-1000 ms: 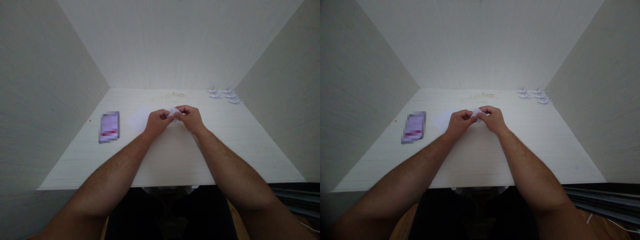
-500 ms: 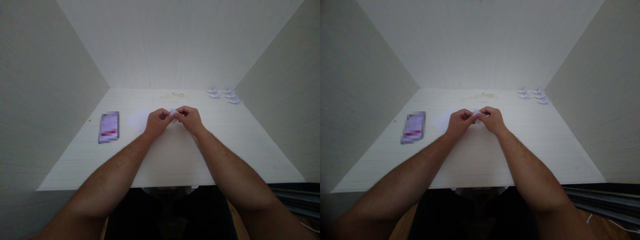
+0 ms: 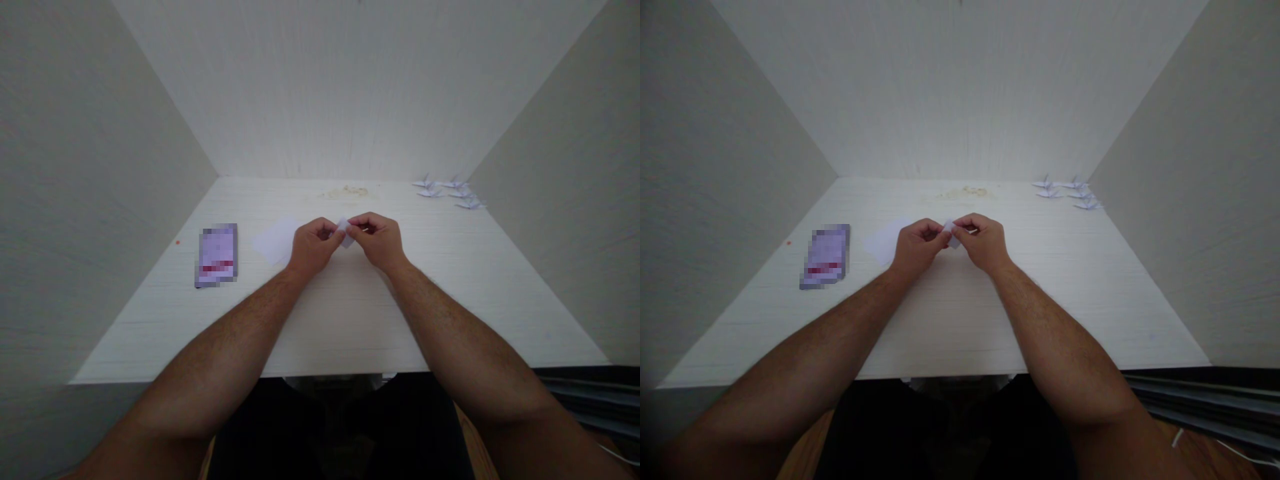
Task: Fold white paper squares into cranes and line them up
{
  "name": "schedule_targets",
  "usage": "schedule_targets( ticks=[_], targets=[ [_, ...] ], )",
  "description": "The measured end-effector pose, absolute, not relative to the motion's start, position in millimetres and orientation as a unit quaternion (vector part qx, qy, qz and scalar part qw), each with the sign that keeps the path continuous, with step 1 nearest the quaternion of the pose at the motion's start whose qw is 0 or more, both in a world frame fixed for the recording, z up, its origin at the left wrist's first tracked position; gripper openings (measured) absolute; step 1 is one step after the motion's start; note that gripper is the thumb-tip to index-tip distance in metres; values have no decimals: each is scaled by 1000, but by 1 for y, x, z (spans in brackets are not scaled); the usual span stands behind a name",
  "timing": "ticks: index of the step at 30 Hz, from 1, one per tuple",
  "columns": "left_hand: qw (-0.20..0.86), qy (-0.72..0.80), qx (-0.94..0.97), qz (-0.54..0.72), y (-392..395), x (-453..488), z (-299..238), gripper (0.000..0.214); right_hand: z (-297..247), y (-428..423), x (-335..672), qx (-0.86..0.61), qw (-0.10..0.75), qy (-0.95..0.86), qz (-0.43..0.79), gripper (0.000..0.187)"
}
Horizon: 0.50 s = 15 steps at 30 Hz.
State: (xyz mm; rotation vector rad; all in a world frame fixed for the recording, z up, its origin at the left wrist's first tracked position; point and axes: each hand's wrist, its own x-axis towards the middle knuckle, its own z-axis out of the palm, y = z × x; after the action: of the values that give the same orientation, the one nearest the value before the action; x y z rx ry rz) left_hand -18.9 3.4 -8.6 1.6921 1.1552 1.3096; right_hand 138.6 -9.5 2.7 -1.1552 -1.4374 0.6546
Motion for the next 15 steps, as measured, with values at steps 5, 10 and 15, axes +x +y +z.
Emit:
schedule_targets(
  ticks=[5, 10, 15],
  targets=[
    [335, 465, 654, 494, 2, -18, -4, 15, 4, -8, 139, -500, 556, -603, 277, 9],
    [339, 470, 644, 499, -1, -18, 0, 15, 6, -9, 138, -518, 556, -584, 285, 9],
    [322, 477, 651, 495, -2, -18, 2, 15, 4, -11, 138, -511, 556, -604, 254, 8]
  ],
)
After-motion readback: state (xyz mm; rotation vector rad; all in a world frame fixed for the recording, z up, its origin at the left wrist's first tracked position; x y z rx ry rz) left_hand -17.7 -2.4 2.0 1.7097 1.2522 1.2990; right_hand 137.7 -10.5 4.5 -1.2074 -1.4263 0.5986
